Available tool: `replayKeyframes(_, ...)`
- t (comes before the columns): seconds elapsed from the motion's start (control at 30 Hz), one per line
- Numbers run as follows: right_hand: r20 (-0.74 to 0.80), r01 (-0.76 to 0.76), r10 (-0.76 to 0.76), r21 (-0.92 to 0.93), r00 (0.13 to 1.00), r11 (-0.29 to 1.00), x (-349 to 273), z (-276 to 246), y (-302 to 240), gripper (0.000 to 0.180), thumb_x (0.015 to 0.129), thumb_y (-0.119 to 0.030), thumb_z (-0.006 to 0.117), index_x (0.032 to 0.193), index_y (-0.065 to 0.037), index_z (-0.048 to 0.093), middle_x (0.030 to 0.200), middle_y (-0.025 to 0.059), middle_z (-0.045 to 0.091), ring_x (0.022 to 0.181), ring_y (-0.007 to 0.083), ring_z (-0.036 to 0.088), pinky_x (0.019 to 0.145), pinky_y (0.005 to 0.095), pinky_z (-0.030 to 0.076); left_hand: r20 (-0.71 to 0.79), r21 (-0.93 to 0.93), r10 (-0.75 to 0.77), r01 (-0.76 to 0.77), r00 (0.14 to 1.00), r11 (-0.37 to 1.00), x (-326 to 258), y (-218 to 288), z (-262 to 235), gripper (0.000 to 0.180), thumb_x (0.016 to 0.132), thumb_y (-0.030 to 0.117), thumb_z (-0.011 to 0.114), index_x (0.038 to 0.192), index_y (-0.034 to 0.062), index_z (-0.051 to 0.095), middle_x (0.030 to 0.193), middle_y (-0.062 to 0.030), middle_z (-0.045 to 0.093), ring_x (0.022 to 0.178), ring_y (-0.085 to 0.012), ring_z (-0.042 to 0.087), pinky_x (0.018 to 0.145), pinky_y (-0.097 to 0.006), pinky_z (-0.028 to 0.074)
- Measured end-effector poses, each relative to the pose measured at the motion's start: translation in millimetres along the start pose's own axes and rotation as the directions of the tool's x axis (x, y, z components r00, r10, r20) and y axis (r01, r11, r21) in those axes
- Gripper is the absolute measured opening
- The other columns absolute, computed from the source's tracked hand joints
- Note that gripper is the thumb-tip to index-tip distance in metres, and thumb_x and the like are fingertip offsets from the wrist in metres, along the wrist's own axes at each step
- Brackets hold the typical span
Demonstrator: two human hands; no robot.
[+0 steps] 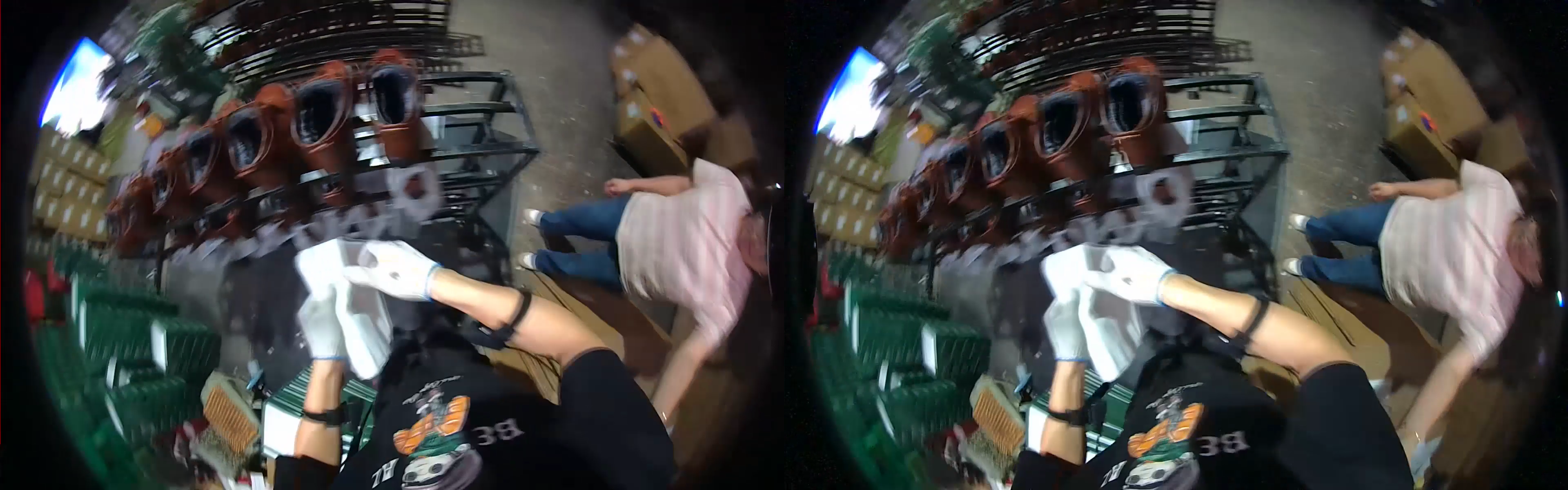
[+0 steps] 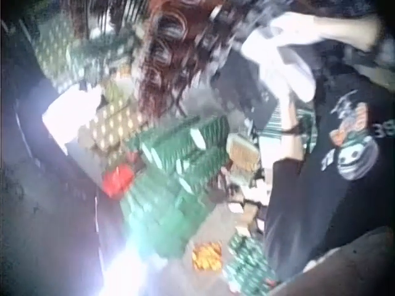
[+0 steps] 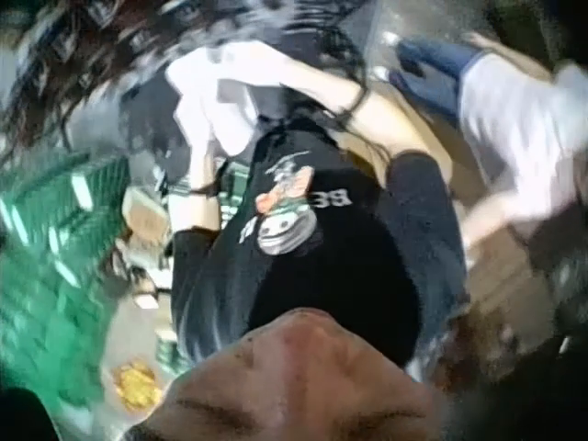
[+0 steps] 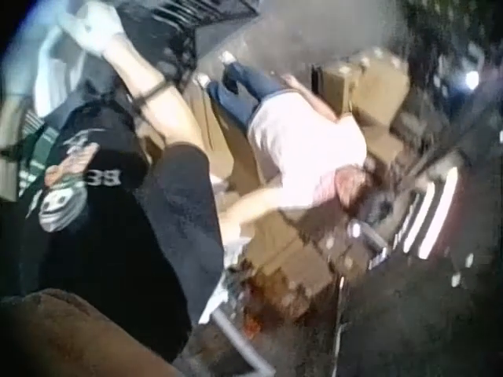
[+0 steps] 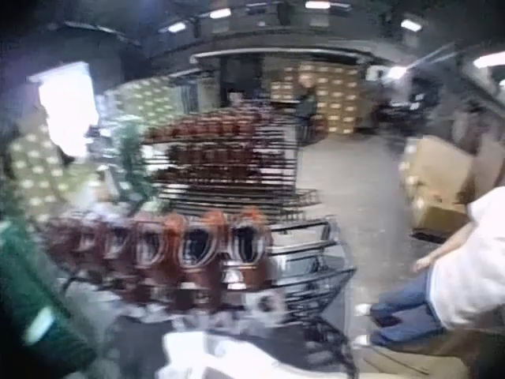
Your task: The recorder is preparing shoes by wrapping them in protective fabric and placing them into boxes in a warehouse environment.
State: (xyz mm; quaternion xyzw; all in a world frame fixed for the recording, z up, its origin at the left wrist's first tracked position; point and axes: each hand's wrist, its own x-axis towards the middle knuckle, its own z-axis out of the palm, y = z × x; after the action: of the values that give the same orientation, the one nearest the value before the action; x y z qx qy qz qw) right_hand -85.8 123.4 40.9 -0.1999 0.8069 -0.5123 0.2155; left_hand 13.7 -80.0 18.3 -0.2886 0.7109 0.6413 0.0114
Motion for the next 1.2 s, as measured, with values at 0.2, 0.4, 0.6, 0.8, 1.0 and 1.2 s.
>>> replayKeyframes(0.2, -0.038, -0.009, 0.011, 0.039, 0.999, 0.999, -11.0, 54.1, 30.2, 0.034, 0.098, -0.035, 0.074, 0.095, -0.001, 0.075, 0.088, 0.0182, 0.073, 0.079, 0.0334, 0.073, 0.072, 0.0428, 0.055, 0.005, 0.080, 0.240, -0.239, 0.971, 0.968, 16.9, -36.1, -6.2, 0.026, 0.110, 0.017, 0.065, 0.108, -0.0051, 0.077, 0.095, -0.0060, 0.078, 0.084, -0.0124, 0.068, 0.073, -0.034, 0.055)
replayKeyframes(0.4, -0.129, 0.042, -0.188, -0.709, 0.974, 0.704, 19.4, 23.6, 66.9, 0.023, 0.094, -0.032, 0.074, 0.094, -0.010, 0.070, 0.096, 0.0175, 0.075, 0.092, 0.0392, 0.074, 0.079, 0.0502, 0.059, -0.092, -0.043, 0.096, -0.100, 0.991, 0.994, 27.2, -51.0, -54.9, 0.025, 0.110, 0.017, 0.063, 0.117, -0.0031, 0.077, 0.098, -0.0149, 0.080, 0.088, -0.0155, 0.073, 0.079, -0.034, 0.057)
replayKeyframes(0.6, -0.139, -0.161, 0.096, -0.608, 0.986, 0.778, 127.3, 39.5, 8.3, 0.071, 0.093, -0.044, 0.079, 0.150, -0.005, 0.061, 0.142, 0.0299, 0.067, 0.130, 0.0466, 0.067, 0.111, 0.0512, 0.053, -0.163, 0.181, 0.253, -0.223, 0.954, 0.958, 38.3, -86.3, -71.4, 0.029, 0.111, 0.019, 0.059, 0.126, -0.0015, 0.074, 0.102, -0.0222, 0.079, 0.092, -0.0204, 0.076, 0.085, -0.036, 0.057)
replayKeyframes(0.8, -0.248, -0.259, 0.107, -0.737, 0.963, 0.625, 186.2, 39.9, 63.0, 0.041, 0.104, -0.044, 0.066, 0.120, -0.008, 0.078, 0.120, 0.0211, 0.079, 0.109, 0.0440, 0.075, 0.093, 0.0539, 0.059, -0.196, 0.182, 0.146, -0.111, 0.970, 0.977, 56.5, -110.1, -68.7, 0.031, 0.112, 0.023, 0.059, 0.127, -0.0002, 0.073, 0.099, -0.0255, 0.075, 0.089, -0.0318, 0.076, 0.082, -0.041, 0.056)
replayKeyframes(1.0, -0.120, -0.300, 0.328, 0.207, 0.937, 0.931, 8.2, 20.0, -51.1, 0.029, 0.107, -0.022, 0.067, 0.103, 0.006, 0.074, 0.085, 0.0002, 0.068, 0.083, 0.0067, 0.059, 0.072, 0.0302, 0.048, -0.255, 0.125, 0.124, -0.095, 0.959, 0.988, 68.5, -152.4, -90.2, 0.034, 0.114, 0.027, 0.060, 0.125, -0.0017, 0.075, 0.101, -0.0114, 0.080, 0.088, -0.0133, 0.065, 0.085, -0.036, 0.056)
replayKeyframes(1.2, -0.007, -0.380, 0.661, 0.813, 0.750, 0.440, -54.6, 67.7, -70.7, 0.030, 0.109, -0.031, 0.067, 0.114, -0.002, 0.073, 0.091, -0.0022, 0.070, 0.069, 0.0096, 0.061, 0.060, 0.0283, 0.047, -0.179, 0.295, 0.209, -0.150, 0.961, 0.944, 57.6, -131.7, -78.7, 0.030, 0.111, 0.022, 0.059, 0.127, 0.0006, 0.073, 0.104, -0.0289, 0.075, 0.101, -0.0467, 0.075, 0.085, -0.044, 0.058)
